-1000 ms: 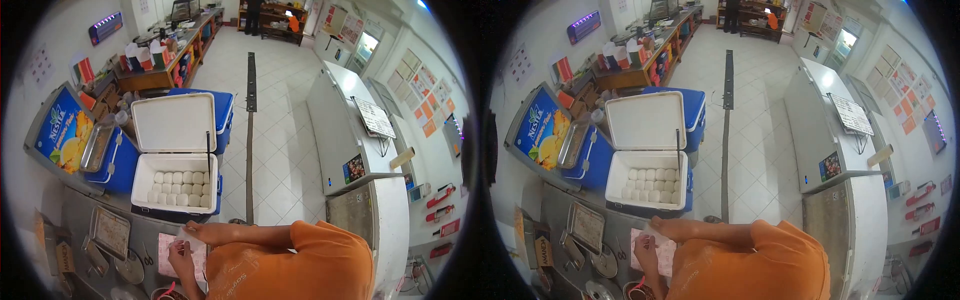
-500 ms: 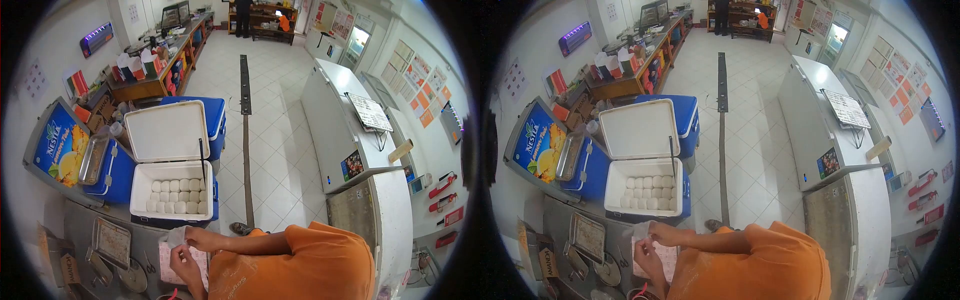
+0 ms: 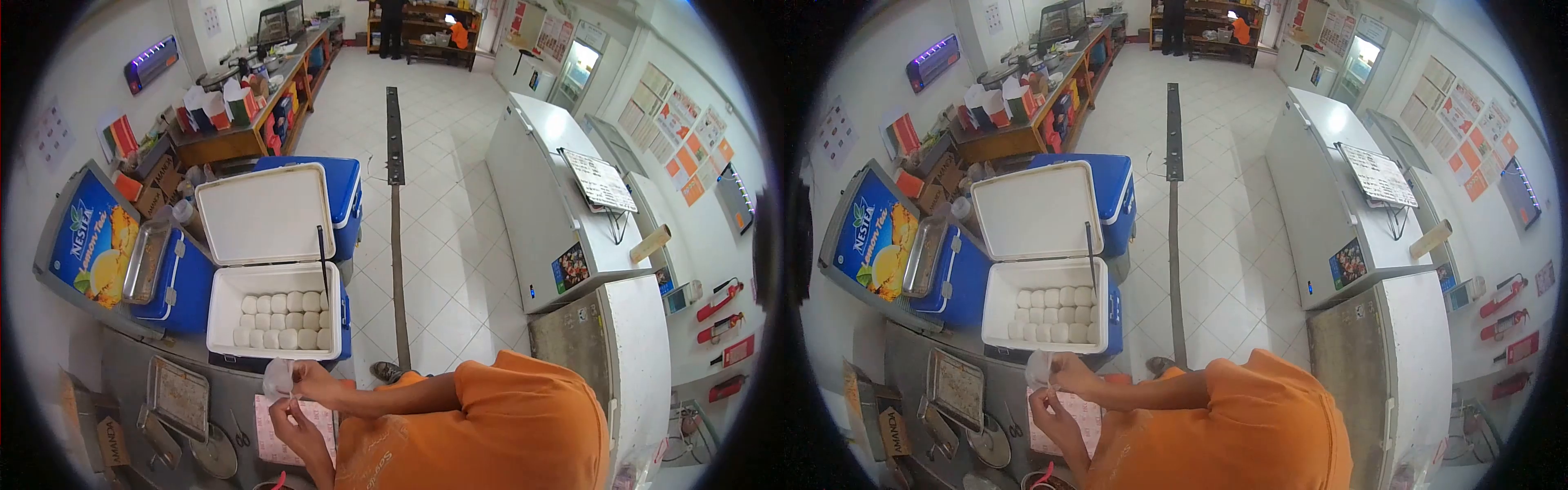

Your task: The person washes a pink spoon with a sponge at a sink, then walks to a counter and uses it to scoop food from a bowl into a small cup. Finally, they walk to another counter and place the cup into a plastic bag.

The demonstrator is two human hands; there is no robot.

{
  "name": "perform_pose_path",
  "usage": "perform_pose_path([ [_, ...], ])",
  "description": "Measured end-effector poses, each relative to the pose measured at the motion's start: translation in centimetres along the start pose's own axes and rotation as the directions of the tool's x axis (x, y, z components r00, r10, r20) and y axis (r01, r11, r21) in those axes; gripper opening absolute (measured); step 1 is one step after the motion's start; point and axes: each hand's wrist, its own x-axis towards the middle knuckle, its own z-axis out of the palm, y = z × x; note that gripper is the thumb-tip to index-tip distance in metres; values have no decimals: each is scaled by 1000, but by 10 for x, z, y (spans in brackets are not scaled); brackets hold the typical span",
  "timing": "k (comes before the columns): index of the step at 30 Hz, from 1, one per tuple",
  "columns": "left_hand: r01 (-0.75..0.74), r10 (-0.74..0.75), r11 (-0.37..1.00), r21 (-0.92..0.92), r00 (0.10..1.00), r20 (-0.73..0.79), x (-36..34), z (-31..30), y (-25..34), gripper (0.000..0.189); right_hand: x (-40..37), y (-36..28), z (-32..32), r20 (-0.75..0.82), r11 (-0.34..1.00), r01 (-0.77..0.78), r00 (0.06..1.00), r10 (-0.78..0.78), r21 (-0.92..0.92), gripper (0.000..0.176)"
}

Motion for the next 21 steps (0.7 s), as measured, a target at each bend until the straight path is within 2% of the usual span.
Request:
perform_pose_path([
  [1,-23,23,999,25,1000,13,2,0,-2,7,4,0,-3,12,994,-42,999,43,-105,37],
  [2,-24,24,999,28,1000,15,2,0,-3,7,6,1,-6,11,994,-41,999,43,-102,37],
  [4,-24,22,999,40,999,49,0,1,-2,6,8,-1,-13,104,991,115,989,-108,-68,26],
  [5,-21,19,999,42,999,51,0,1,1,6,6,0,-10,103,991,113,989,-106,-66,26],
  [7,-31,28,999,29,996,79,3,1,8,6,-1,1,3,4,978,161,987,-163,135,26],
  [8,-25,23,999,34,996,81,3,1,5,6,-6,-2,8,3,978,155,988,-157,139,26],
  [10,-81,79,996,27,994,77,7,4,-7,7,-8,-12,12,-106,978,127,988,-110,166,22],
  [11,-63,60,997,40,996,70,7,4,-4,7,-6,-13,9,-96,979,105,991,-90,172,22],
  [13,-55,50,998,29,988,146,8,1,1,7,-3,-16,11,-231,985,119,969,-87,129,20],
  [15,-67,72,997,-35,985,154,8,2,5,4,-7,-33,7,-173,995,-71,982,81,64,22],
  [16,-102,104,995,-20,983,152,10,0,8,4,-9,-30,8,-144,983,81,984,-105,-163,26],
  [18,-148,151,988,-34,978,143,19,0,16,4,-11,-35,3,-127,977,14,991,-41,-212,32],
  [20,-120,123,992,-34,987,102,24,-5,18,4,-6,-36,9,-159,989,-146,977,145,7,35],
  [21,-121,131,989,-83,984,122,27,-6,17,4,-4,-35,12,-151,993,-112,982,115,34,35],
])
